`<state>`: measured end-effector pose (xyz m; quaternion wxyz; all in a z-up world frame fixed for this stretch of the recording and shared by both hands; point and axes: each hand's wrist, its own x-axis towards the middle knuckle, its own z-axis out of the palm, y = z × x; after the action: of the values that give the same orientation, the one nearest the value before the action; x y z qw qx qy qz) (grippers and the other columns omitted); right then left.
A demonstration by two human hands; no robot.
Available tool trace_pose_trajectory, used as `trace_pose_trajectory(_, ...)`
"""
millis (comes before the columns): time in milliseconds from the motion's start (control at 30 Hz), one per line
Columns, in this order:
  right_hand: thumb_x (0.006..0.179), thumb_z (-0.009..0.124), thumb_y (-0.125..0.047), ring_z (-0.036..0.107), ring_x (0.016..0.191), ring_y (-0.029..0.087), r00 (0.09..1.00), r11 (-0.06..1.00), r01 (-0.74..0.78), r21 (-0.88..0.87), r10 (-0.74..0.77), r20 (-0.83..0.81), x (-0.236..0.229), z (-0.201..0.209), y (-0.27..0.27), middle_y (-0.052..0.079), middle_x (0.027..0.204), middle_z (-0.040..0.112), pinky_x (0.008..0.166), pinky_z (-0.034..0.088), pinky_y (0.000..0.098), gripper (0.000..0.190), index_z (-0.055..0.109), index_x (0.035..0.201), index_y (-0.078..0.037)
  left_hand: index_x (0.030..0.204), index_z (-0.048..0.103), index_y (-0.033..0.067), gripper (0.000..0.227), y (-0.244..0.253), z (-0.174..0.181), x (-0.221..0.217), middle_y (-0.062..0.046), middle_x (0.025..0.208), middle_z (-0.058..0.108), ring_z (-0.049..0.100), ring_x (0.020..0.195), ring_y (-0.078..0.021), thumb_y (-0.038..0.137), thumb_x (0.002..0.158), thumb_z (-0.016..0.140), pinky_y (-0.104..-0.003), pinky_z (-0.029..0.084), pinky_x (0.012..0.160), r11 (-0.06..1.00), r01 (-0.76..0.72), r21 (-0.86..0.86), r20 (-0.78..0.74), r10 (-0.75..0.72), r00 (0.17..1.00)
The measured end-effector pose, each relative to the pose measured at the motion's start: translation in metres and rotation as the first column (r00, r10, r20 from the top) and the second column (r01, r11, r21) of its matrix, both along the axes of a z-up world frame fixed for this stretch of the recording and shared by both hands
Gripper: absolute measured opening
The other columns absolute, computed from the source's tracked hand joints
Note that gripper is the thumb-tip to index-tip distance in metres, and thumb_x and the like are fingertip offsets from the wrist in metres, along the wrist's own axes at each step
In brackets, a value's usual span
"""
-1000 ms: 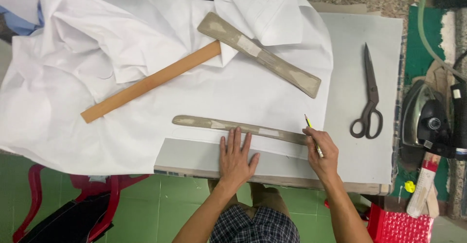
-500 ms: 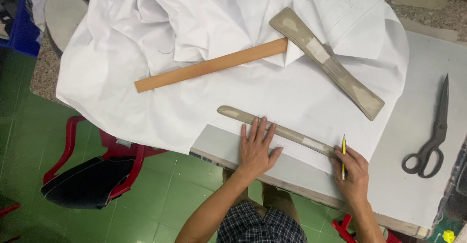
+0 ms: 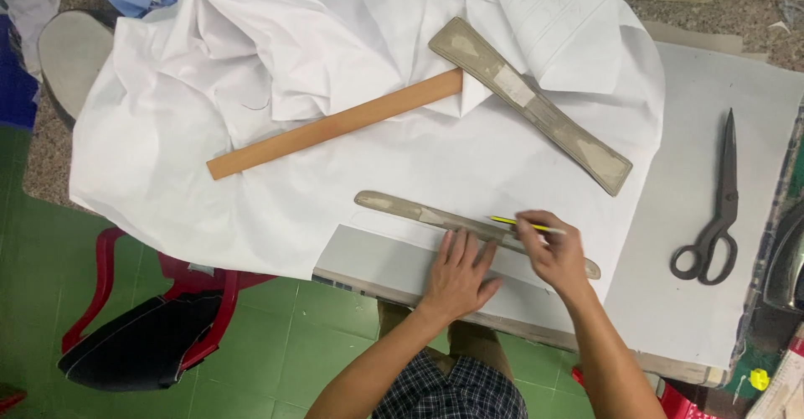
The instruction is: The person cuts a large piece of white fabric along pre-drawn lines using shears. After cutting, the person uses a wooden ruler and a pencil to draw straight lines on the remaining fabric.
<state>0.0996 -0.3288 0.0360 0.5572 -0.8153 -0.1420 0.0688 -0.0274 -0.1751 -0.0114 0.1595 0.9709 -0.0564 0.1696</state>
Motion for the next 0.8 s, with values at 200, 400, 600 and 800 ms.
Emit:
trace_pose_trajectory(200,0.096,0.073,-0.02,0.077,0.081,0.031,0.949,0.952,-0.302,-0.053,0.294,-0.113,0.018,0.016,0.083,0.012,0.084,0.079,0.075,0.061,0.0408,0.013,0.08,0.1,-0.01,0.115,0.07,0.016,0.049,0.007,0.038,0.021,-0.018,0.12,0.054,0.048,0.127,-0.0403,0.057,0.089,0.057,-0.072,0.035,0.112,0.999,0.024,-0.022,-0.007,-0.024,1.0)
trace_pose_trajectory(400,0.099,0.068,-0.024,0.074,0.084,0.042,0.918,0.917,-0.392,-0.079,0.384,-0.099,0.022,0.017,0.091,0.019,0.089,0.078,0.077,0.059,0.0496,0.021,0.078,0.105,-0.006,0.113,0.073,0.0243,0.05,0.001,0.038,0.021,-0.013,0.127,0.057,0.049,0.131,-0.0407,0.062,0.085,0.057,-0.076,0.033,0.108,0.997,0.018,-0.078,-0.11,-0.027,0.994)
trace_pose_trajectory(600,0.097,0.068,-0.024,0.074,0.088,0.031,0.855,0.768,-0.466,-0.439,0.518,-0.003,0.028,0.049,-0.03,0.01,0.084,0.077,0.08,0.061,0.0426,0.014,0.076,0.1,-0.013,0.134,0.064,0.0281,0.054,-0.003,0.015,0.018,-0.019,0.125,0.047,0.045,0.127,-0.0427,0.055,0.087,0.06,-0.076,0.03,0.108,0.999,0.045,0.027,-0.063,-0.043,0.997)
trace_pose_trajectory(800,0.097,0.065,-0.022,0.074,0.095,0.038,0.918,0.72,-0.391,-0.573,0.348,-0.19,0.033,0.076,-0.101,0.017,0.093,0.079,0.083,0.06,0.0496,0.02,0.076,0.104,-0.007,0.133,0.066,0.0227,0.046,-0.022,0.016,0.024,-0.019,0.111,0.05,0.048,0.119,-0.0443,0.047,0.094,0.058,-0.076,0.028,0.108,0.994,0.068,0.088,-0.155,-0.054,0.987)
